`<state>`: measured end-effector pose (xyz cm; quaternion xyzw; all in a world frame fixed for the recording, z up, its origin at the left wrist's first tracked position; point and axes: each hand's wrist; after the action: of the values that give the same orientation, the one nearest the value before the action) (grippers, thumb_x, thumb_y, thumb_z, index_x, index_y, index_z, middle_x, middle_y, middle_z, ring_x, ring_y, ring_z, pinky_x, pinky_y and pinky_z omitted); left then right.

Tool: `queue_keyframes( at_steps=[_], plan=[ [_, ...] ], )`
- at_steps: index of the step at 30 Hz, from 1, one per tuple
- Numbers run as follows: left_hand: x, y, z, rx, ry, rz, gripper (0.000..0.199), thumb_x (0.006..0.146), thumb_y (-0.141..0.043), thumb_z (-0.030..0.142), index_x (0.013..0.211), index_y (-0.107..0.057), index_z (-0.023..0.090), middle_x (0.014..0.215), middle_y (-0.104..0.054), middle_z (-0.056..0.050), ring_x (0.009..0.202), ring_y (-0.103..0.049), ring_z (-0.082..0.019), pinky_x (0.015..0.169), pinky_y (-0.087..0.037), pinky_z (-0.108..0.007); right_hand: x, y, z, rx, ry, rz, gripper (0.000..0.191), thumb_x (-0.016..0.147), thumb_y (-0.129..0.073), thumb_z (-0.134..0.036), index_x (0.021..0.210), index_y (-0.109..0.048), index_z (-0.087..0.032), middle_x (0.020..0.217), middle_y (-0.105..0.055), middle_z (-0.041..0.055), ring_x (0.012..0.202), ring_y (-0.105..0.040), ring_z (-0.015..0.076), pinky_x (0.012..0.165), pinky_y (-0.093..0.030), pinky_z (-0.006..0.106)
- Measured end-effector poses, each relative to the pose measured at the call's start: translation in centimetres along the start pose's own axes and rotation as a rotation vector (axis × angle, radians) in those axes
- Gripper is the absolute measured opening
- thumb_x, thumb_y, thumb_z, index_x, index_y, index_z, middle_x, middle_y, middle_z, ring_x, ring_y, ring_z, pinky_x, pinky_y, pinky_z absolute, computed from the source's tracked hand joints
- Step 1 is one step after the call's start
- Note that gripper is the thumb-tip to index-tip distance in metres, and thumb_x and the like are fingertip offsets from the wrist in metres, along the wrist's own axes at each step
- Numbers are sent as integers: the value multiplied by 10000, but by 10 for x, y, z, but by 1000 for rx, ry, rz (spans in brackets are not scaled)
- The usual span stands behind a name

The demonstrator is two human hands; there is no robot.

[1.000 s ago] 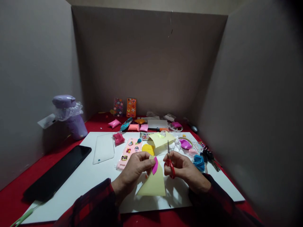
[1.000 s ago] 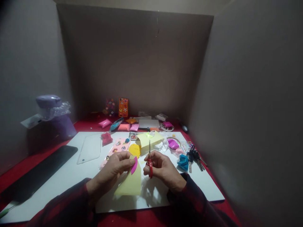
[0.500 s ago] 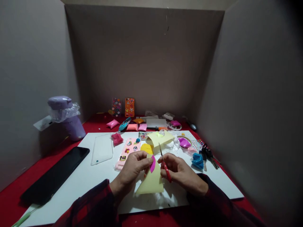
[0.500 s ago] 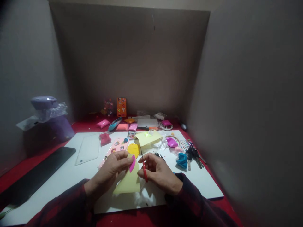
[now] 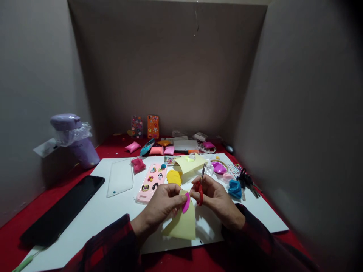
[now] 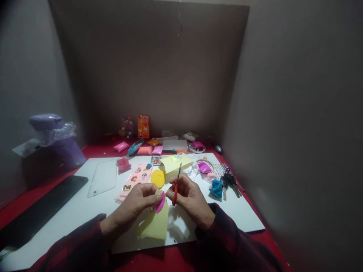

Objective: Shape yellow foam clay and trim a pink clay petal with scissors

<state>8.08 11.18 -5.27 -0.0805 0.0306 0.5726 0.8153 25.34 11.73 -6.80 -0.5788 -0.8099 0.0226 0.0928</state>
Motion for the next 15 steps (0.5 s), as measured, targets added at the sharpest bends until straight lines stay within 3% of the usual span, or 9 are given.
queue_keyframes(
  at_steps=[8, 15],
  plan=[
    [3, -1, -5, 128, 56, -57, 308, 696, -654, 401, 582, -530, 143, 523, -527, 11, 437, -378, -57, 435, -248, -188, -3, 2, 4, -103, 51, -68, 290, 767, -703, -307, 938, -507, -181, 766, -541, -11, 683, -470, 112, 628, -374, 228],
    [2, -2, -3, 160, 10, -78, 296, 707, -654, 385, 592, -552, 133, 532, -515, 8, 485, -402, -62, 476, -268, -186, -2, 0, 5, -101, 52, -55, 249, 769, -685, -264, 934, -520, -176, 719, -537, -23, 625, -450, 94, 590, -354, 219]
  ],
)
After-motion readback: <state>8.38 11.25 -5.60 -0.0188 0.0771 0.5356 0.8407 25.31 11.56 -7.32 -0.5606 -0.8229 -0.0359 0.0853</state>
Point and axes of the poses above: each hand's wrist, its own x-axis towards the middle knuckle, its own y-axis out of the back of the hand, z = x × y
